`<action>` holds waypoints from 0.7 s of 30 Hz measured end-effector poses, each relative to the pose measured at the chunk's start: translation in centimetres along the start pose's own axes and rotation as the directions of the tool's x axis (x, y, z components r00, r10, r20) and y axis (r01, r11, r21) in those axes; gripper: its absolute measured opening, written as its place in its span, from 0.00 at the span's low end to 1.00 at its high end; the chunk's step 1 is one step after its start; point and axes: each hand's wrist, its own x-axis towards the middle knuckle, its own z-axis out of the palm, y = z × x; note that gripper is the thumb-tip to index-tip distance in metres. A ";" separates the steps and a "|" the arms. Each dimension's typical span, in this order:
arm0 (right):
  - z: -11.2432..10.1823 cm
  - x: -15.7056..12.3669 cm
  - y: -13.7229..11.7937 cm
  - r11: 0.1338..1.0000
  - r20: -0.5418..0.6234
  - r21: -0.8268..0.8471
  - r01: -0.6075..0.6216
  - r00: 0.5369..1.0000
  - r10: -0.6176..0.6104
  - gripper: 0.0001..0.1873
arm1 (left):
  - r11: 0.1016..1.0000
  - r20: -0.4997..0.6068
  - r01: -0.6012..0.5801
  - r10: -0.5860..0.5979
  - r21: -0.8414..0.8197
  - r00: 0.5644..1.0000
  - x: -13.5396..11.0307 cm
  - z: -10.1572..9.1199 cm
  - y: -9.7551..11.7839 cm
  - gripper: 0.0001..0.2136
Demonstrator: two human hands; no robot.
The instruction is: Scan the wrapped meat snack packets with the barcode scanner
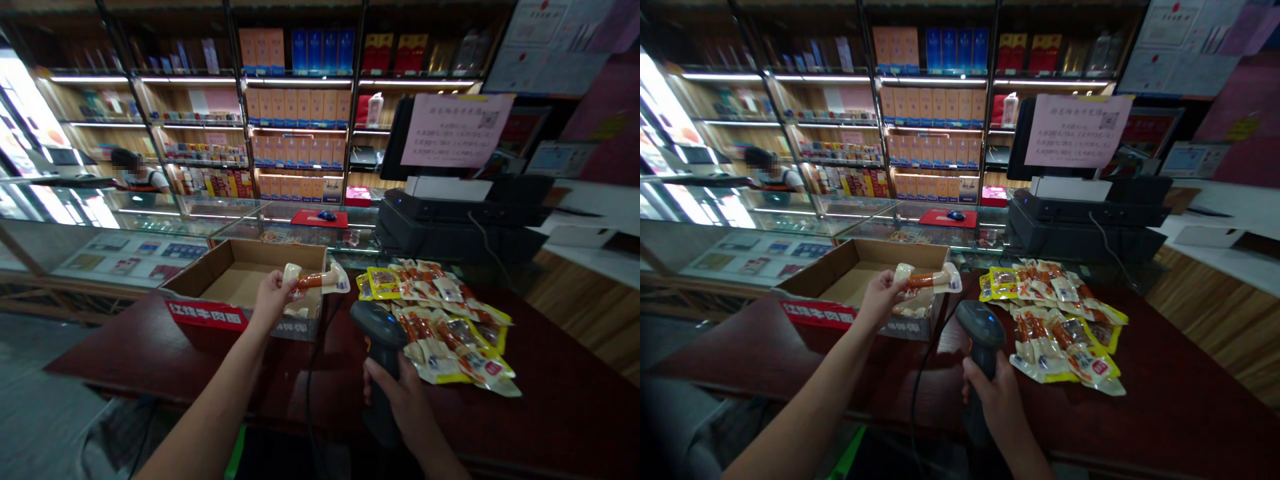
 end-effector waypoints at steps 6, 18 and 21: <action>-1.6 0.0 0.2 1.000 -0.076 0.008 0.031 0.997 -0.030 0.22 | 1.000 0.036 0.019 -0.018 -0.010 0.999 -1.0 3.1 -1.6 0.15; -2.7 -0.4 0.4 0.999 -0.109 -0.030 0.043 0.993 -0.046 0.22 | 0.999 0.019 -0.005 0.004 0.047 1.000 -0.6 3.3 -3.2 0.12; -2.6 -0.5 0.4 0.999 -0.099 -0.039 0.033 0.994 -0.036 0.21 | 0.996 0.016 -0.037 0.035 0.084 0.999 -0.5 3.2 -3.5 0.12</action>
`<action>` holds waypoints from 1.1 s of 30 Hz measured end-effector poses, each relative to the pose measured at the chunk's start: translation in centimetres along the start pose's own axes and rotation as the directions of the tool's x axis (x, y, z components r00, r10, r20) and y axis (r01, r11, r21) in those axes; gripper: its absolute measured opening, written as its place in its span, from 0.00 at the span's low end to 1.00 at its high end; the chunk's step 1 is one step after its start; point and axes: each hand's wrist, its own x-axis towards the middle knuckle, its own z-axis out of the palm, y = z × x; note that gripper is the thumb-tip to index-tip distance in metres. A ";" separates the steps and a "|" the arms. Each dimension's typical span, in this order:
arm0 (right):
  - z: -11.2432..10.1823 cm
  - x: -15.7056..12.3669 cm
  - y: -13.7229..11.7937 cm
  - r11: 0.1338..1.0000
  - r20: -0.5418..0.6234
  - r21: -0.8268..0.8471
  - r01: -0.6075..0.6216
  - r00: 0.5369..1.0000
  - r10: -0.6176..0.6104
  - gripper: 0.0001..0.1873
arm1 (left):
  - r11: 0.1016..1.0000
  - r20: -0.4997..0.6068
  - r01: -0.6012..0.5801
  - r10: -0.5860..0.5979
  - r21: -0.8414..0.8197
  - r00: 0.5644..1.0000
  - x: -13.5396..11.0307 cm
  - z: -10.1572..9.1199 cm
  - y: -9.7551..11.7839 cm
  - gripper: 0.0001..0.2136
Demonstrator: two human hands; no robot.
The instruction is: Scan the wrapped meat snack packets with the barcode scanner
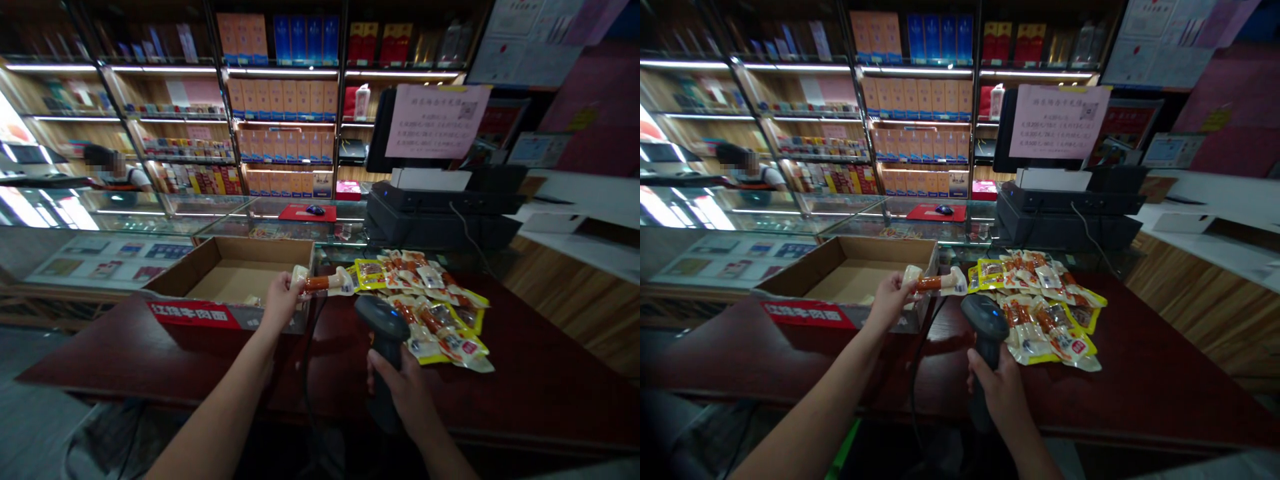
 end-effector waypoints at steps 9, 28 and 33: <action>-0.3 -0.1 -0.2 1.000 -0.005 0.013 -0.004 1.000 0.004 0.21 | 1.000 -0.011 -0.017 0.017 0.014 1.000 0.1 -0.1 -0.1 0.13; -7.2 1.5 -1.2 0.988 -0.183 0.149 0.041 0.983 -0.013 0.20 | 0.678 -0.052 0.326 -0.474 -0.659 0.879 1.4 19.3 -2.6 0.05; -9.0 3.6 -2.0 0.973 -0.220 0.219 0.077 0.975 -0.028 0.21 | 0.700 -0.003 0.413 -0.510 -0.582 0.860 1.7 22.0 -3.0 0.07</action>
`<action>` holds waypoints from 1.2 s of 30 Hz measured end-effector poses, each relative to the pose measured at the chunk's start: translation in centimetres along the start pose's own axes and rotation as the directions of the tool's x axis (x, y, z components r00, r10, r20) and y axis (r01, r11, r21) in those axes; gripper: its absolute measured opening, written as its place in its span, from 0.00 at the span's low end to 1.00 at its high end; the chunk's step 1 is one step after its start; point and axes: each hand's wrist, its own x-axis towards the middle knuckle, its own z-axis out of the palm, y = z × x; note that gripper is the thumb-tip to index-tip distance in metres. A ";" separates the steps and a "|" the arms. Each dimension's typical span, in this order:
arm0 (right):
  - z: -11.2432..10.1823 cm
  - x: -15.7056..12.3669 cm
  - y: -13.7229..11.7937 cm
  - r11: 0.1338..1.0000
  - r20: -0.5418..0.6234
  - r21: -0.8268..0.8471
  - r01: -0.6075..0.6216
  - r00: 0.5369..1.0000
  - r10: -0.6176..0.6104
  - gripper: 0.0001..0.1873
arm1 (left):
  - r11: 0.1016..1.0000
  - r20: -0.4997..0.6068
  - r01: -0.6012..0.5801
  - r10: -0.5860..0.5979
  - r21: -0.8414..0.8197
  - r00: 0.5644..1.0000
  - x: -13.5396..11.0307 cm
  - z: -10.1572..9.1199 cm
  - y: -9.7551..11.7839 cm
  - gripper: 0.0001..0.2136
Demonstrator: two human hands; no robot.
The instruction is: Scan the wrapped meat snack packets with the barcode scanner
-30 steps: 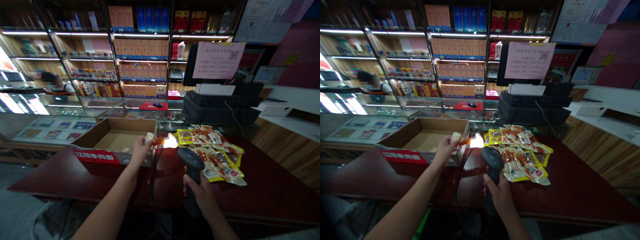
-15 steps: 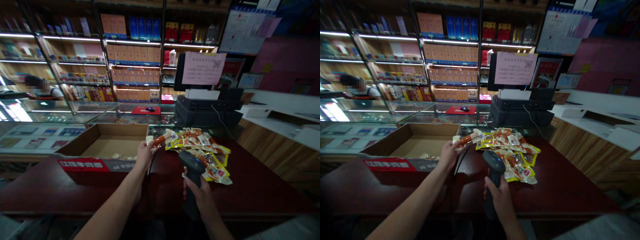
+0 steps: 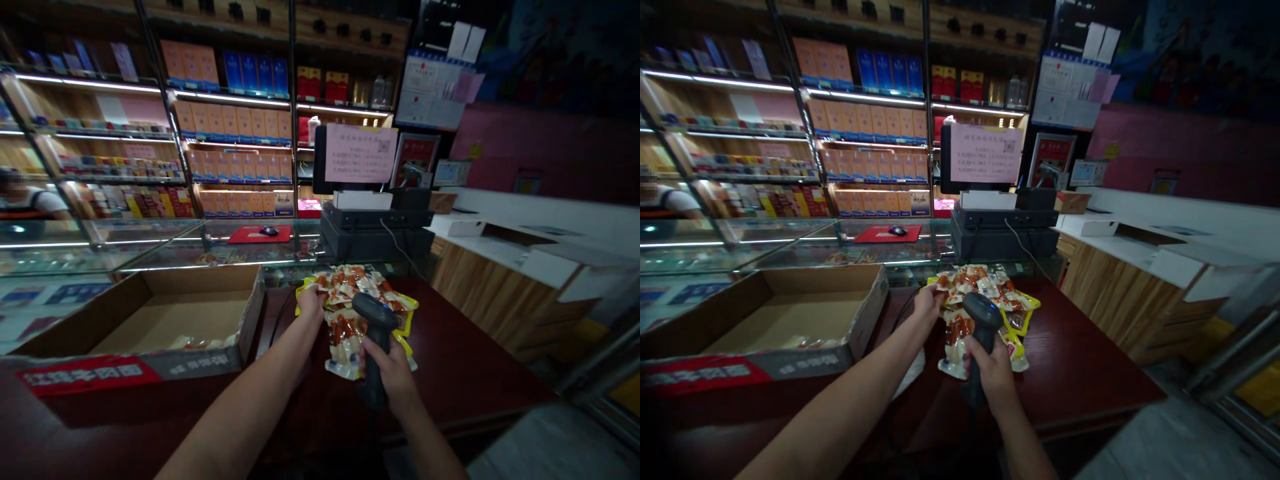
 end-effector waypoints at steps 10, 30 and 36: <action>-0.7 1.1 -0.5 1.000 0.006 0.011 -0.001 1.000 0.001 0.21 | 0.925 0.127 0.224 -0.273 0.308 0.954 -0.2 -0.9 0.3 0.14; 8.2 -1.1 3.7 0.991 0.233 -0.090 -0.100 0.965 0.118 0.26 | 0.294 0.455 -0.451 0.061 0.842 0.889 0.1 -14.6 22.5 0.15; 10.7 -2.1 4.9 0.983 0.273 -0.115 -0.145 0.946 0.172 0.25 | 0.265 0.199 -0.297 0.342 0.917 0.919 3.6 -21.1 25.4 0.14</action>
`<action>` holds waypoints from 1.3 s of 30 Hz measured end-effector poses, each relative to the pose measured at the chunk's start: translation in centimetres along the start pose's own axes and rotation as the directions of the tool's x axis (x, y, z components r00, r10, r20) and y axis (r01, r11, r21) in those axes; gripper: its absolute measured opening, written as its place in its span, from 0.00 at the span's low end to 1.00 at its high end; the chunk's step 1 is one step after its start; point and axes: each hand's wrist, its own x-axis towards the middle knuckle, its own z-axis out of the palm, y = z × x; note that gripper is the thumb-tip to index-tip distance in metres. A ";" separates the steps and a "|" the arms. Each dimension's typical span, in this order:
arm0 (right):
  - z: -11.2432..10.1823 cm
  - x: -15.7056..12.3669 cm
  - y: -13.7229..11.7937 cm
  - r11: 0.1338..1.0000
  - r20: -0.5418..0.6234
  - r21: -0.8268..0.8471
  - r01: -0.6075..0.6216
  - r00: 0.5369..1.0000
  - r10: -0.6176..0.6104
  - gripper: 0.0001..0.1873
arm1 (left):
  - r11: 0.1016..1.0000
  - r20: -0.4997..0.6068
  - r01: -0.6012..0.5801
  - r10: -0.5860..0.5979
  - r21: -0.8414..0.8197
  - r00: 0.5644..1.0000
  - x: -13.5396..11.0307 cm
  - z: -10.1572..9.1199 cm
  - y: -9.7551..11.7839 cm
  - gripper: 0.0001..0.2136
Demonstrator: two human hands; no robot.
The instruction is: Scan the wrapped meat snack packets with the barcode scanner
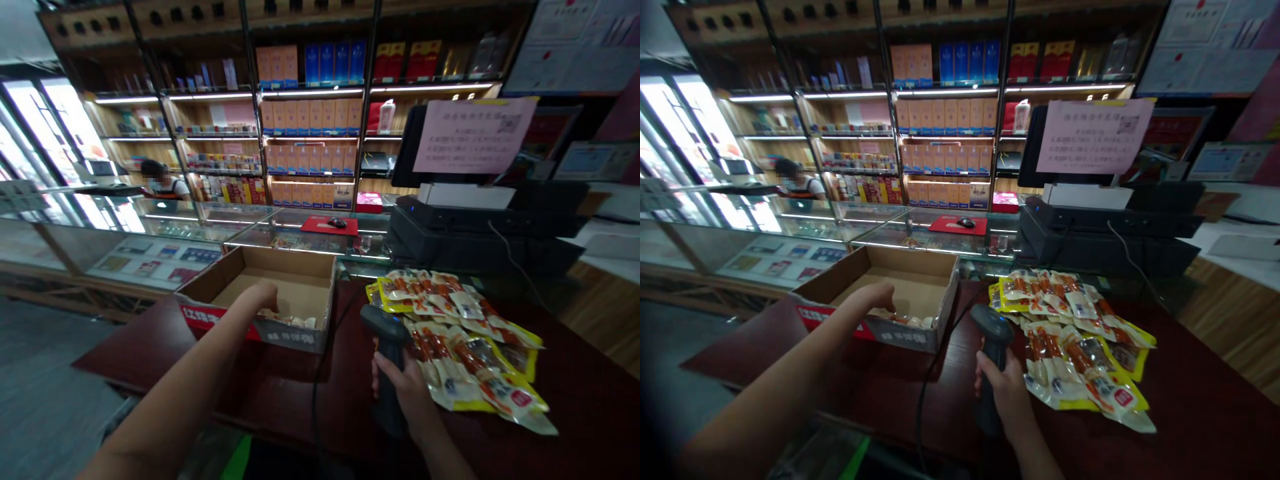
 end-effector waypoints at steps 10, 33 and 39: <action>1.4 -0.1 -0.2 0.999 -0.025 -0.035 -0.015 1.000 0.014 0.20 | 0.995 0.025 0.061 -0.063 0.083 0.998 0.2 0.7 -0.2 0.13; -0.6 -1.1 -0.8 0.996 -0.060 -0.062 0.062 0.996 -0.065 0.23 | 0.662 -0.091 -0.100 0.047 -0.743 0.995 -5.5 8.1 2.9 0.16; -0.4 -1.4 -1.3 0.998 -0.058 -0.051 0.045 0.997 -0.048 0.23 | 0.739 -0.147 -0.189 0.122 -0.646 0.982 -4.9 8.5 2.3 0.18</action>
